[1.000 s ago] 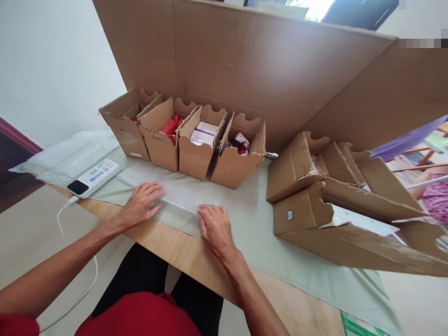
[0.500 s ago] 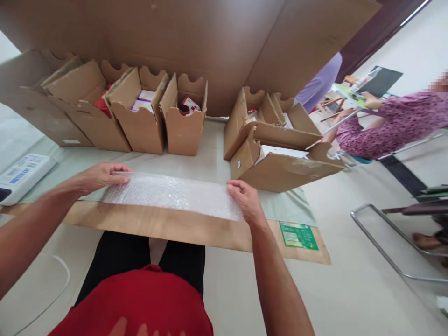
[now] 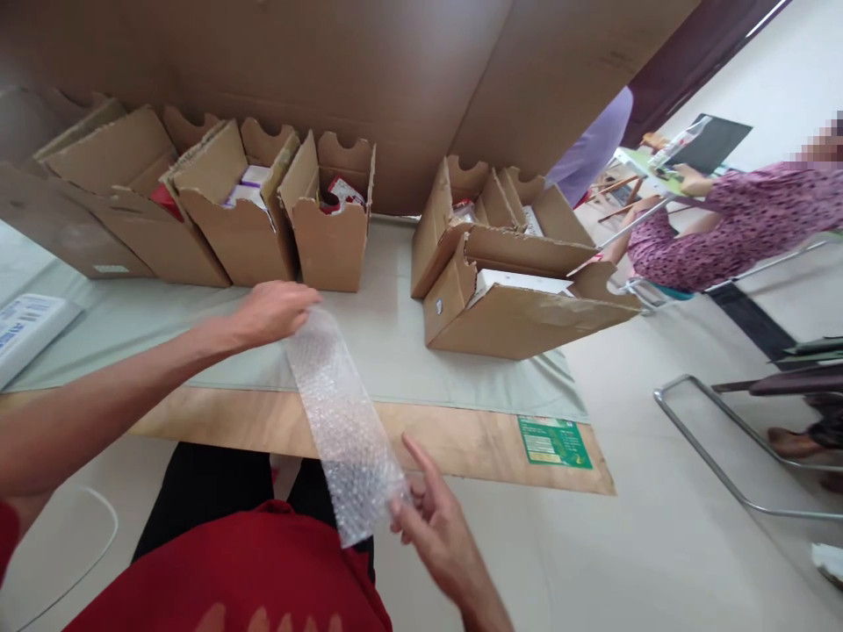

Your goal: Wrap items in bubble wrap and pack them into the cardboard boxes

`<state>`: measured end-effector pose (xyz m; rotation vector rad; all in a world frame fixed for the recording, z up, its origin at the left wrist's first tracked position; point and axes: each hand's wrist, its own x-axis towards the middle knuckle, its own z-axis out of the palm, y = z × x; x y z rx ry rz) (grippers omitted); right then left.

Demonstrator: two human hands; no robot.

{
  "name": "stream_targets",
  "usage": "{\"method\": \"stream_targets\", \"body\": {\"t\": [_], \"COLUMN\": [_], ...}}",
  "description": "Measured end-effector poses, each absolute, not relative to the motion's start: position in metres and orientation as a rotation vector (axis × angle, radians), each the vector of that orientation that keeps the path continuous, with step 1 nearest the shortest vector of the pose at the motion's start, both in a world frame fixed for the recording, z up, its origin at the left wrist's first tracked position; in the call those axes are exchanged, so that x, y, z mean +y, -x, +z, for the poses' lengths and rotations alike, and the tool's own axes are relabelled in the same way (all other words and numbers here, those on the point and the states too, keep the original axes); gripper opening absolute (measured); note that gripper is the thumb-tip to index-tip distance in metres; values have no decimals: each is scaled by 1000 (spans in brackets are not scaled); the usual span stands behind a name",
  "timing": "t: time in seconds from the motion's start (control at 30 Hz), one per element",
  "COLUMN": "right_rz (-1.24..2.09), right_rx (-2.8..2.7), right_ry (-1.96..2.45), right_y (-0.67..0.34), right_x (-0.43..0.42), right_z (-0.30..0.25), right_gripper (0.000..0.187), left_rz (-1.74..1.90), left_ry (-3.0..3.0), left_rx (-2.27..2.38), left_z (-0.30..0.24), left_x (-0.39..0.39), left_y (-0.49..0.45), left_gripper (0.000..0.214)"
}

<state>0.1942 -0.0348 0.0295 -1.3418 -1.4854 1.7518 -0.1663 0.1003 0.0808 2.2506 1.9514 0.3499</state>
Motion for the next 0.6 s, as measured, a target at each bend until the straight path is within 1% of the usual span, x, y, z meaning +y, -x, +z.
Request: {"method": "stream_targets", "body": {"t": [0.07, 0.17, 0.23, 0.27, 0.33, 0.4, 0.5, 0.6], "right_rz": [1782, 1712, 1671, 1671, 1724, 1827, 1933, 1895], "right_rx": [-1289, -1075, -1037, -1042, -1081, -1138, -1220, -1221], "right_ry": [1367, 1377, 1354, 1344, 1315, 1237, 1040, 848], "right_y": [-189, -173, -163, -160, -158, -161, -165, -160], "right_x": [-70, -101, -107, -107, -106, -100, -79, -39], "right_z": [15, -7, -17, -20, -19, -10, 13, 35], "right_gripper": [79, 72, 66, 61, 50, 45, 52, 54], "left_rz": [331, 635, 839, 872, 820, 697, 613, 658], "left_ry": [-2452, -2613, -2614, -2595, -2512, -2338, -2027, -1784], "left_rx": [1786, 1619, 1502, 1417, 1210, 1001, 979, 986], "left_z": [85, 86, 81, 77, 66, 56, 45, 36], "left_x": [123, 140, 130, 119, 85, 47, 6, -2], "left_y": [127, 81, 65, 63, 67, 79, 99, 110], "left_gripper": [30, 42, 53, 54, 45, 36, 48, 65]}}
